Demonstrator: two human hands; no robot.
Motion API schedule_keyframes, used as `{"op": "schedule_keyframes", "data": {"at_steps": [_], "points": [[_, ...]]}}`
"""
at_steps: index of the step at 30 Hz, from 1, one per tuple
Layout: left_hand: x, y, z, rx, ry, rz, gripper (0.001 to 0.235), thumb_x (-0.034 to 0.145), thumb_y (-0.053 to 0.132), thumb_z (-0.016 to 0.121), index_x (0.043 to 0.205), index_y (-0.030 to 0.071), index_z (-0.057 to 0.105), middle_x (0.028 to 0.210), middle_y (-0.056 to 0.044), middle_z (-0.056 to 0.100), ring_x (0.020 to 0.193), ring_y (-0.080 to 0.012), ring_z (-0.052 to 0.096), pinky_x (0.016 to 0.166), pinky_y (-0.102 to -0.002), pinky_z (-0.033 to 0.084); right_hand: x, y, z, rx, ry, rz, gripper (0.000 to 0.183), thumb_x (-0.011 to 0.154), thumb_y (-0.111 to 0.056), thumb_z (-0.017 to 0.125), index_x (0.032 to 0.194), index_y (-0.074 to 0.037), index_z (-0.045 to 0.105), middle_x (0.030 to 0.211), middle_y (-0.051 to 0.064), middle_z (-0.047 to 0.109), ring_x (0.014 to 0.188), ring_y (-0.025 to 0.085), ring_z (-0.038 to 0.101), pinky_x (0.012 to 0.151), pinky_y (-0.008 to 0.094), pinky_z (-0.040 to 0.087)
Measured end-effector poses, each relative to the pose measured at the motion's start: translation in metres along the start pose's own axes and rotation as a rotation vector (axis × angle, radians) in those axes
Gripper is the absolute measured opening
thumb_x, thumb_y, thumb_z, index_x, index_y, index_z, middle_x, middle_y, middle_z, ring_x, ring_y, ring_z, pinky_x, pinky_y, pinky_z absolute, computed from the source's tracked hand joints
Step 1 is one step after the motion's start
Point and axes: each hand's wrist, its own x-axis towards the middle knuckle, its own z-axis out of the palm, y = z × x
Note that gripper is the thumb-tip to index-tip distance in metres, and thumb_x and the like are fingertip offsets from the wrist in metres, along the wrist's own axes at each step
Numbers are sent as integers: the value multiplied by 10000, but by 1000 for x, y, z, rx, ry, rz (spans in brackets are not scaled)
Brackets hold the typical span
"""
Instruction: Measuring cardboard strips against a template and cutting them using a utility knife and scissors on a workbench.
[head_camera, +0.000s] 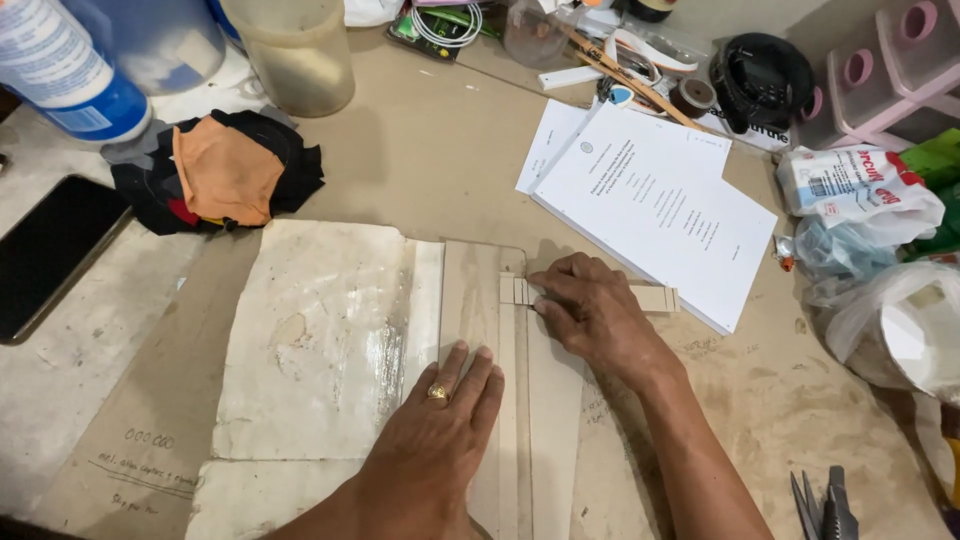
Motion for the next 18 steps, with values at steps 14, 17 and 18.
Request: {"op": "schedule_keyframes", "data": {"at_steps": [14,17,18], "points": [[6,3,-16,-43,-30,-27,1531,509,1056,806,1525,2,358,1579,-292,333,1453,-512,299,1057,-568,335,0,-3,-2,42,22,-11,340,961,-263,642,1275,-171,734,1097,36,682,1005,253,626,845,431,441],[5,2,-8,-41,-40,-4,1337,712,977,694,1539,-10,334,1577,-326,298,1447,-539,274,1068,-594,320,1,-5,-2,55,-4,29,370,972,-323,596,1281,-167,728,1167,43,675,1063,270,624,906,451,456],[5,3,-7,-1,-10,-13,1056,844,777,593,1521,0,366,1558,-323,336,1429,-538,310,1054,-588,353,2,-2,-1,62,31,-30,353,969,-291,615,1266,-140,735,1134,59,681,1010,277,633,855,438,480]]}}
